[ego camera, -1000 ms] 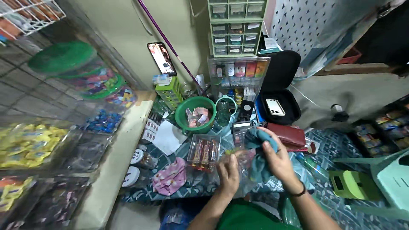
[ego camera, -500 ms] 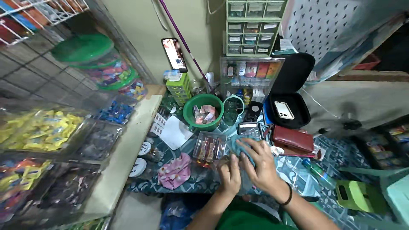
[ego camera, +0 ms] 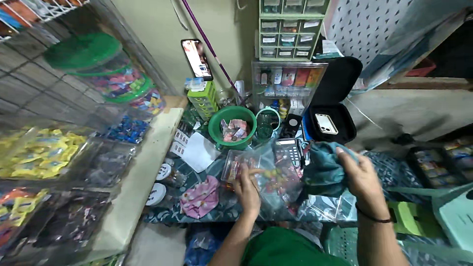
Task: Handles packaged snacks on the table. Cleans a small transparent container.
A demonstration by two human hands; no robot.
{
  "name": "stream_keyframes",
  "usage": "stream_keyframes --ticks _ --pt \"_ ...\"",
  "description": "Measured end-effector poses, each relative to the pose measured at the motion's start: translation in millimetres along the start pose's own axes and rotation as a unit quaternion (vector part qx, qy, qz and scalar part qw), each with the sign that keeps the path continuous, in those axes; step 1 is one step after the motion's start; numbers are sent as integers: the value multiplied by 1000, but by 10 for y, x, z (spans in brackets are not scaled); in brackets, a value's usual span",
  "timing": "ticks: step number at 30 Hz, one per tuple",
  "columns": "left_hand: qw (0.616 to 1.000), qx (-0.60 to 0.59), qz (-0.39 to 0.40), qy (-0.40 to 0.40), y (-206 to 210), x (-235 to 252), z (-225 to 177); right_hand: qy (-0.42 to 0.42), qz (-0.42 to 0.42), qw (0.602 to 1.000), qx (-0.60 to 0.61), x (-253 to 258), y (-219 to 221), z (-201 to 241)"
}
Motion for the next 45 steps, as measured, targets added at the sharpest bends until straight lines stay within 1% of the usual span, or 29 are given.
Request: stream_keyframes --ticks 2,4,6,8,9,11,12,13,14,15,16,17,18,19,21,22,23,25,27,29,31,33,35,36,38,40,41,43,45 --pt "1000 10 -16 -4 70 78 36 -65 -21 994 81 -34 -77 348" --pt "1000 11 -14 2 161 100 83 -114 -48 984 129 -44 -109 689" --pt "1000 14 -11 -3 265 80 78 -138 -119 973 139 -49 -56 1023" --pt "1000 7 -5 -30 338 60 53 -152 -199 958 136 -29 65 1263" --pt "999 2 -7 -54 370 62 49 -169 -211 952 141 -1 105 1217" --pt "995 -12 -10 -99 386 67 23 -212 -171 955 113 24 154 776" --pt "993 -24 -10 -114 385 69 -1 -219 -130 965 68 -4 219 504" --pt "992 -37 -12 -121 388 71 -38 -223 -67 972 10 -61 318 222" --pt "992 -44 -12 -120 391 70 -72 -218 -4 974 -60 -155 453 -50" --pt "993 -43 -12 -112 395 64 -94 -206 38 967 -145 -285 627 -258" --pt "995 -33 -11 -97 403 53 -99 -205 55 951 -224 -439 798 -389" --pt "996 -18 -5 -82 409 31 -94 -212 57 939 -265 -596 938 -437" --pt "997 -13 1 -73 409 1 -83 -234 61 929 -281 -722 1037 -427" --pt "997 -36 23 -64 388 -31 -59 -267 68 919 -283 -791 1092 -392" --pt "989 -116 79 -53 360 -94 -14 -329 106 901 -261 -745 1058 -319" --pt "986 -133 86 -61 369 -106 -26 -343 120 898 -246 -656 981 -307" --pt "988 -124 61 -69 393 -86 -78 -342 121 900 -242 -552 884 -314" --pt "994 -77 20 -69 424 -6 -211 -321 69 912 -246 -349 669 -388" --pt "994 -83 23 -70 399 34 -266 -278 14 928 -250 -268 535 -474" --pt "993 -89 21 -71 405 45 -252 -270 -13 923 -274 -360 599 -465" --pt "995 -75 16 -66 438 27 -215 -299 -6 908 -295 -537 789 -394" --pt "994 -79 44 -66 411 -55 -140 -341 32 890 -300 -740 979 -292" --pt "986 -110 95 -78 362 -123 -123 -379 51 871 -307 -788 1035 -222" --pt "986 -116 86 -85 365 -127 -144 -378 53 873 -305 -744 993 -221" --pt "990 -99 32 -94 394 -79 -221 -344 26 889 -301 -604 819 -267" --pt "988 -112 32 -99 369 0 -256 -306 -16 912 -273 -452 615 -354" --pt "985 -131 42 -105 337 35 -232 -284 -19 928 -242 -419 543 -397" --pt "976 -169 60 -125 314 100 -176 -243 6 957 -156 -389 494 -414" --pt "968 -199 85 -128 312 137 -176 -188 42 977 -86 -350 497 -343"
Point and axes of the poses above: each hand's wrist, its own x-axis towards the middle knuckle, its own y-axis out of the palm, z = x × y, the point moved 2 cm from there along x, towards the middle knuckle, and after that the axes turned 8 degrees about x, right-handed, at the moved point
